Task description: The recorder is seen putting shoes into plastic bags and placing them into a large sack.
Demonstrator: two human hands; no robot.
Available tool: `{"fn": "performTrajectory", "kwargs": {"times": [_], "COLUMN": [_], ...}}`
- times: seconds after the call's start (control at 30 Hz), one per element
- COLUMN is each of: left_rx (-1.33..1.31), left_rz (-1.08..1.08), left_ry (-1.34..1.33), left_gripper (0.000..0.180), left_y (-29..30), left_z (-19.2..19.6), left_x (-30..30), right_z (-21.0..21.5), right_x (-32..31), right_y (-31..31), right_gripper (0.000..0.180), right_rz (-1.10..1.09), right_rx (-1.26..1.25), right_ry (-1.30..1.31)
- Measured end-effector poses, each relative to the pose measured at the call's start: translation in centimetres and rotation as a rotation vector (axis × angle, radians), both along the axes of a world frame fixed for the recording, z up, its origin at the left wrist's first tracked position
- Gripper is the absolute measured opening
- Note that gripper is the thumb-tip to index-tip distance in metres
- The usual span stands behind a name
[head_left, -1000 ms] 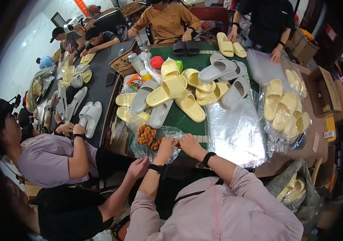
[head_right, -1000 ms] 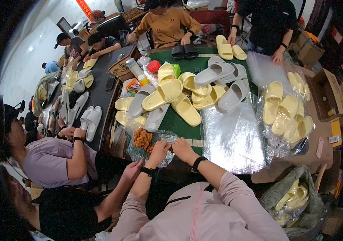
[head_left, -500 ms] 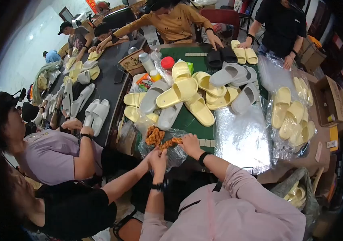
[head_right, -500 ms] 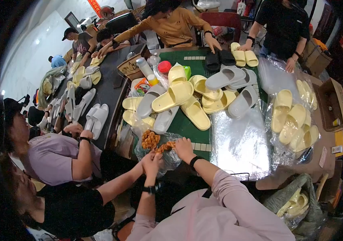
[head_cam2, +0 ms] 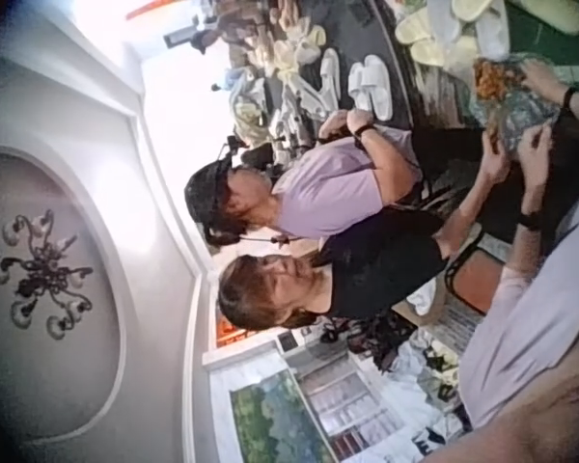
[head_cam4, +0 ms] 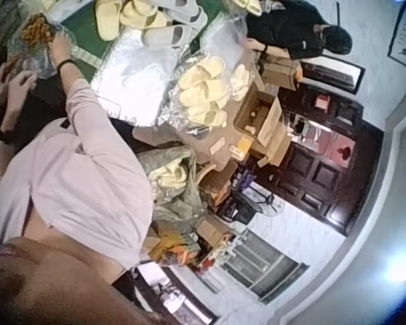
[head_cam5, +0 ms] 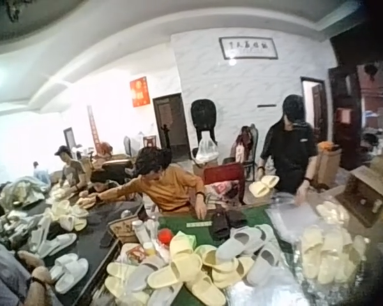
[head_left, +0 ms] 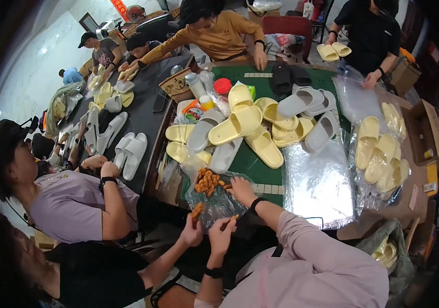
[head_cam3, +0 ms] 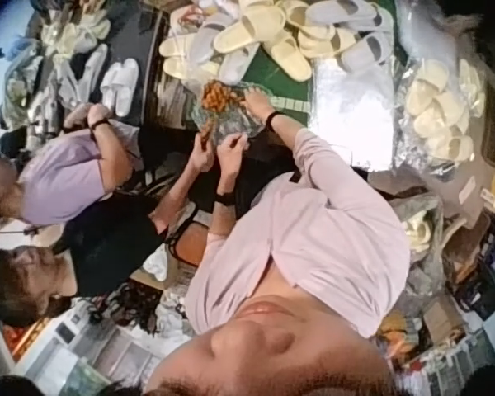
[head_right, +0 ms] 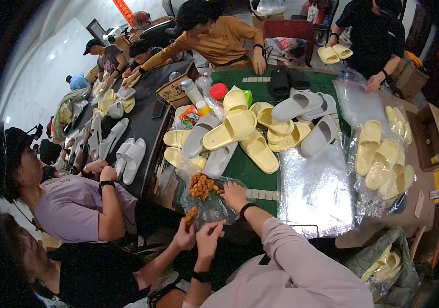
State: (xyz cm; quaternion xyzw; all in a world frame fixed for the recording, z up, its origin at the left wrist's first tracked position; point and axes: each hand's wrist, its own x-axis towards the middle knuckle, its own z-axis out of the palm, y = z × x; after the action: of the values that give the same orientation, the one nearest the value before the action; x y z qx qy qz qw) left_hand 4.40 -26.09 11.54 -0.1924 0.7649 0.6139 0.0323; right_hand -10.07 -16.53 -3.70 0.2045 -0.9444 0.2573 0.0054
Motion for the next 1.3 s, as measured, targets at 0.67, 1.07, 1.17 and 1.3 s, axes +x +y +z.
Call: {"fn": "performTrajectory", "kwargs": {"times": [0.67,1.07,1.17,1.3], "left_rx": [1.054,1.015,1.12,1.29], "left_rz": [-0.968,-0.973,-1.067,-1.233], "left_ry": [1.538,1.66,1.47,1.108], "left_gripper": [0.007,0.019,0.017,0.014], "left_y": [11.5,20.3,22.3,24.0], "left_z": [23.7,25.1,24.7,23.7], "left_x": [-1.5,1.9,2.7,3.0], "right_z": [8.3,9.1,9.0,9.3], "right_x": [17.4,19.1,19.8,21.0], "right_y": [21.5,27.7,30.1,32.5], "right_gripper": [0.018,0.018,0.019,0.019], "right_rz": [-0.503,-0.556,-0.591,-0.606], "right_rx": [-0.437,-0.565,-0.554,-0.568], "right_ry": [-0.078,-0.149,-0.193,-0.149]}}
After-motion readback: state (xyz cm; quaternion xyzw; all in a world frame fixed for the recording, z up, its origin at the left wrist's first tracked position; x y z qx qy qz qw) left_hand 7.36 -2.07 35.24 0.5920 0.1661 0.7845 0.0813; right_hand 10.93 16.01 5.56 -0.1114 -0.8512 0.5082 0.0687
